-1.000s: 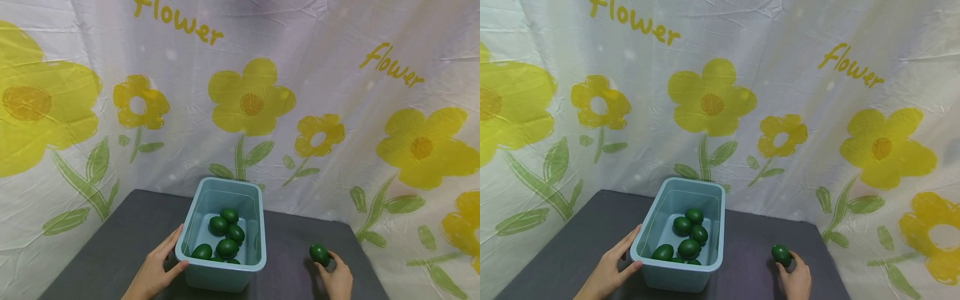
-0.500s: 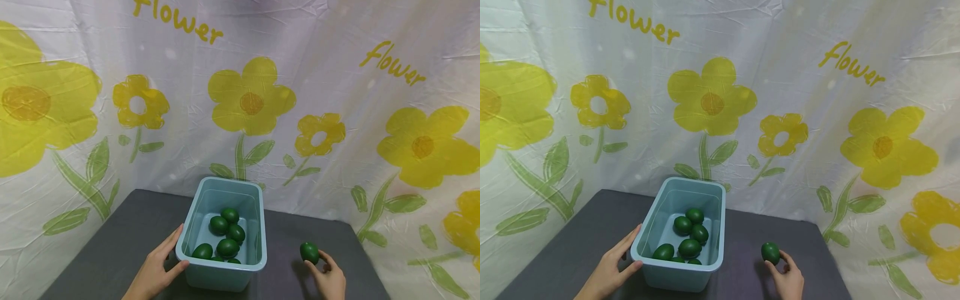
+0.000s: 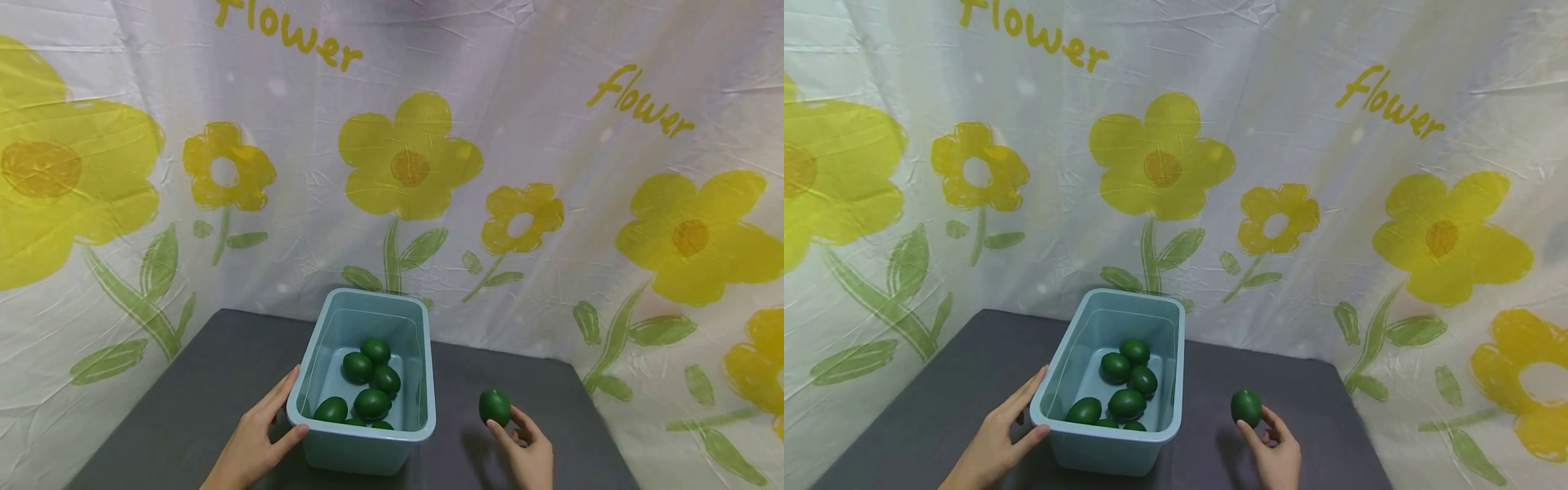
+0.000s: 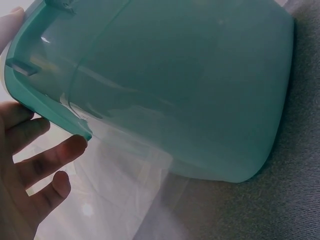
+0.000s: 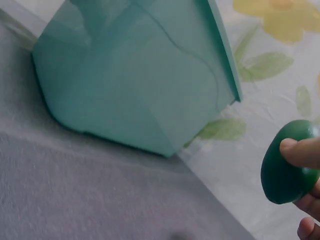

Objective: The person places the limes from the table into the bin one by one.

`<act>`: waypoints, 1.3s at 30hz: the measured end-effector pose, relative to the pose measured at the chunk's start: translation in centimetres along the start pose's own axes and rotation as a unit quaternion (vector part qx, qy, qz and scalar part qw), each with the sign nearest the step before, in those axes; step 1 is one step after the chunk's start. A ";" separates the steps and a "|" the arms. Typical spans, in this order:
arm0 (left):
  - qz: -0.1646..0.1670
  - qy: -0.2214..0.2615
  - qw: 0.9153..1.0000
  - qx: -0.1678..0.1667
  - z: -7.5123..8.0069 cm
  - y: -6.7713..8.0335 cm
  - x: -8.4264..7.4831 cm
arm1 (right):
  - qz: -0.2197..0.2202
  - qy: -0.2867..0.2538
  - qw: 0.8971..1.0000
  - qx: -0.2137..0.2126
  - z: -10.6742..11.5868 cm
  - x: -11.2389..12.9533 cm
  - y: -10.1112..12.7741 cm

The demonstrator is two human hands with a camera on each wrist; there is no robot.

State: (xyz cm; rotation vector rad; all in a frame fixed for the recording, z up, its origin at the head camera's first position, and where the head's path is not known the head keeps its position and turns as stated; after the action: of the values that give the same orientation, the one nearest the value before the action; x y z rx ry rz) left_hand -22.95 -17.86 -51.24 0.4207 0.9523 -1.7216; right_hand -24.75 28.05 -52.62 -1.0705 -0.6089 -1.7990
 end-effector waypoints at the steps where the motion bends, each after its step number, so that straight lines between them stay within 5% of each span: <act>1: 0.000 -0.001 1.000 -0.001 0.0 0.0 0.0 | -0.001 -0.010 1.000 0.000 0.0 0.2 0.1; 16: -0.022 0.018 0.999 -0.029 -0.5 -0.1 0.4 | 0.023 -0.101 0.995 -0.010 -0.6 3.8 1.1; 39: -0.017 0.015 0.999 -0.024 -0.6 0.0 0.4 | 0.075 -0.186 0.980 -0.005 -2.7 7.9 1.4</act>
State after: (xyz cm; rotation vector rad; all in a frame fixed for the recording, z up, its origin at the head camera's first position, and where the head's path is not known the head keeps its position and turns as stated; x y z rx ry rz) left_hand -23.17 -17.66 -51.86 0.4029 1.0258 -1.7236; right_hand -26.08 21.72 -47.17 -1.4369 -0.7190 -1.4834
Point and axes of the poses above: each hand's wrist, its own y-axis away from the middle knuckle, its own z-axis out of the back of the hand, x = y × z, the point moved 2 cm from there along -y, towards the middle knuckle, and after that the axes turned 1 degree about x, right-handed, at the moved point
